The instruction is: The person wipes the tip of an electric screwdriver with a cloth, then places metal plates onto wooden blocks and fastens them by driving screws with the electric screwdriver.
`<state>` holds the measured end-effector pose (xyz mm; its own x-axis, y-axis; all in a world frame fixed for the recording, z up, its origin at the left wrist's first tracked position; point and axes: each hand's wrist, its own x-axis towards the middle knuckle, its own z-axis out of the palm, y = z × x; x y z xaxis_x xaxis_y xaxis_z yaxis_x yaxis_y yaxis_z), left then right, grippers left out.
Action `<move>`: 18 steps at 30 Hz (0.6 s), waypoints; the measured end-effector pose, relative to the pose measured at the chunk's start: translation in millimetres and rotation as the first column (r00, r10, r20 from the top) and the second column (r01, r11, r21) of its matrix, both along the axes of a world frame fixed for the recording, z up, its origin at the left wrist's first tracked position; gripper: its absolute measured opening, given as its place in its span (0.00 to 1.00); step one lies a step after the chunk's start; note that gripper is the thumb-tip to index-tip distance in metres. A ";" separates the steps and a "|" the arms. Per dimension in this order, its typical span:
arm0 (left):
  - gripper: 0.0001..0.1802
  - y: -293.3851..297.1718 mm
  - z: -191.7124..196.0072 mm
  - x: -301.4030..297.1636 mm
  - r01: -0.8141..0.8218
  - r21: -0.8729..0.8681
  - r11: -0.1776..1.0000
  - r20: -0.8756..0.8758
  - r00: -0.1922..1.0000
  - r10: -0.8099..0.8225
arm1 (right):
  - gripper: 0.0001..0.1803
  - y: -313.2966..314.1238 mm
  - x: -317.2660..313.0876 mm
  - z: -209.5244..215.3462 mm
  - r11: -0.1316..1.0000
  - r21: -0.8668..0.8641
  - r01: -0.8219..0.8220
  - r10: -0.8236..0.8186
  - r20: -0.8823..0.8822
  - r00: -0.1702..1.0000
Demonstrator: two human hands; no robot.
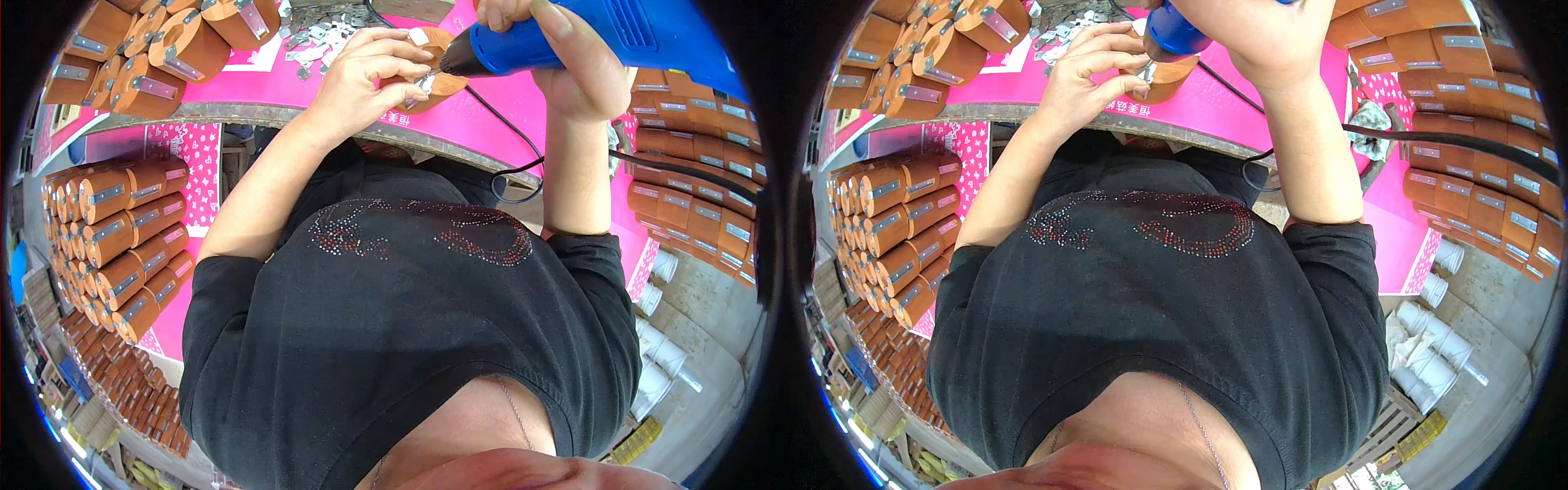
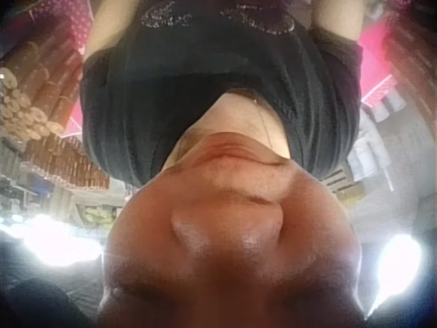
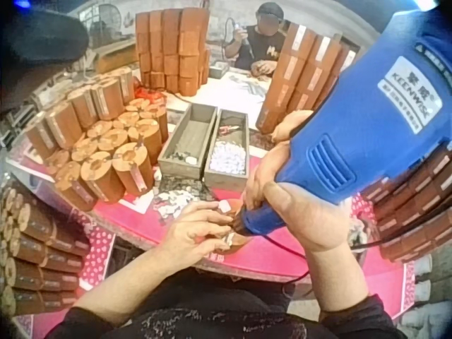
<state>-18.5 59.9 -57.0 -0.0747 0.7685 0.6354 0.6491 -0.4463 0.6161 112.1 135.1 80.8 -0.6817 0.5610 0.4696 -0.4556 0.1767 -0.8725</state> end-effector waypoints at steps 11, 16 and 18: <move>0.10 -1.7 2.2 0.4 -0.015 -0.020 1.000 -0.035 0.999 0.014 | 0.26 26.1 -22.5 -29.9 0.979 0.031 -0.203 0.203 -0.285 0.937; 0.10 -2.2 0.7 -1.2 -0.012 -0.019 1.000 -0.019 1.000 0.012 | 0.26 6.9 -11.2 -13.5 0.998 -0.006 -0.068 0.068 -0.019 0.998; 0.10 -0.9 1.8 -0.4 -0.005 -0.011 1.000 -0.027 1.000 0.005 | 0.26 25.7 -27.8 -33.3 0.934 0.077 -0.349 0.340 -0.488 0.804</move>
<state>-18.9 59.0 -55.1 -0.0615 0.7751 0.6288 0.6678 -0.4363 0.6031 84.2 160.7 47.5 -0.5171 0.3430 0.7842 -0.8485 -0.0846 -0.5224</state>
